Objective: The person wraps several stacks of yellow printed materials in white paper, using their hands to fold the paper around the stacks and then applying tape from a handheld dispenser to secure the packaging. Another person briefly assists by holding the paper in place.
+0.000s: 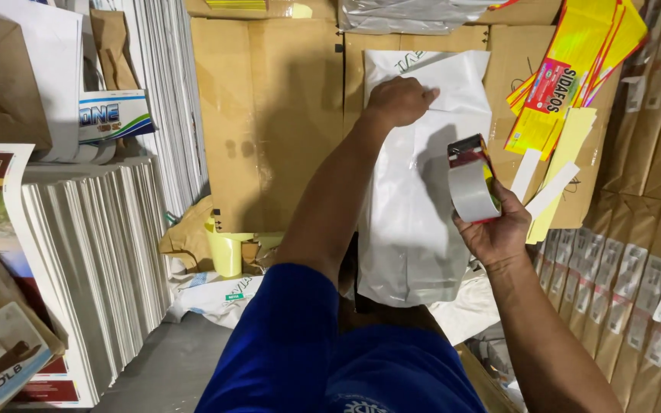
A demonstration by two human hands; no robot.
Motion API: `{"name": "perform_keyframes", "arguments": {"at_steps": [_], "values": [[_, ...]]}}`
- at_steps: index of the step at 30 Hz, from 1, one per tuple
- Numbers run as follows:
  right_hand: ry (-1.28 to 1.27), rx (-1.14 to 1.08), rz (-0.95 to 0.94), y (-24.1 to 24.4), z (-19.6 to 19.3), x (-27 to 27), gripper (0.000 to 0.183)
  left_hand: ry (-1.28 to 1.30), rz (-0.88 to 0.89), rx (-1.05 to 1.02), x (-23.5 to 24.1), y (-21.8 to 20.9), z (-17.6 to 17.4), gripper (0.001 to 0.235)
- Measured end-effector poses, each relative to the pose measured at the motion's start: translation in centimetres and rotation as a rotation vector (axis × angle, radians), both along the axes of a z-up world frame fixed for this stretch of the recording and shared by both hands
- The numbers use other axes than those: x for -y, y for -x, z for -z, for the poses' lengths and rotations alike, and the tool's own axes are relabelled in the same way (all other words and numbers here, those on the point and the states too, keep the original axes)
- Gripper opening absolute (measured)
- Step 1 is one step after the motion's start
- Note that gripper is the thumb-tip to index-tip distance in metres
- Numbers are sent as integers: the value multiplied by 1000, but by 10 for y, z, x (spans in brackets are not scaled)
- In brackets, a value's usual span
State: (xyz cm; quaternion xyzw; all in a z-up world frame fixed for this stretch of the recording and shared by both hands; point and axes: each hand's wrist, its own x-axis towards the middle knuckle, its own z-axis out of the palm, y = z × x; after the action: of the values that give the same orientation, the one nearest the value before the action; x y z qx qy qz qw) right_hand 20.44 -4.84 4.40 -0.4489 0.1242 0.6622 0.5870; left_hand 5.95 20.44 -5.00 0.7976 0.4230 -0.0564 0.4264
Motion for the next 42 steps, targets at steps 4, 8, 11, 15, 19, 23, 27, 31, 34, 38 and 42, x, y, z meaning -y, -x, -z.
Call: {"name": "perform_keyframes", "arguments": {"at_steps": [4,8,11,15,19,23,27,31,34,38,42], "values": [[-3,595,-175,17,-5,-32,50,305,-131,-29,-18,-2,15,77],[-35,1833,-799,58,-45,-80,55,477,-153,86,-32,-14,72,92],[48,1916,-1011,85,-46,-108,60,331,-259,227,-29,-19,115,84],[159,1938,-1236,88,-7,-118,61,679,-231,157,-27,-1,43,95],[129,1870,-1336,77,4,-116,62,463,-193,40,-7,1,35,85],[216,1754,-1368,94,-32,-110,79,280,-80,67,-4,3,25,81],[269,1656,-1366,96,-39,-88,71,305,-125,-6,-3,10,4,80],[335,1574,-1473,113,-53,-33,73,113,105,-78,11,28,-50,57],[357,1492,-1490,123,-63,-10,68,116,166,-109,17,39,-70,63],[419,1465,-1600,112,-68,-10,58,-341,239,25,58,24,-39,101],[478,1110,-1986,87,-54,-65,51,-369,240,145,125,50,0,102]]}}
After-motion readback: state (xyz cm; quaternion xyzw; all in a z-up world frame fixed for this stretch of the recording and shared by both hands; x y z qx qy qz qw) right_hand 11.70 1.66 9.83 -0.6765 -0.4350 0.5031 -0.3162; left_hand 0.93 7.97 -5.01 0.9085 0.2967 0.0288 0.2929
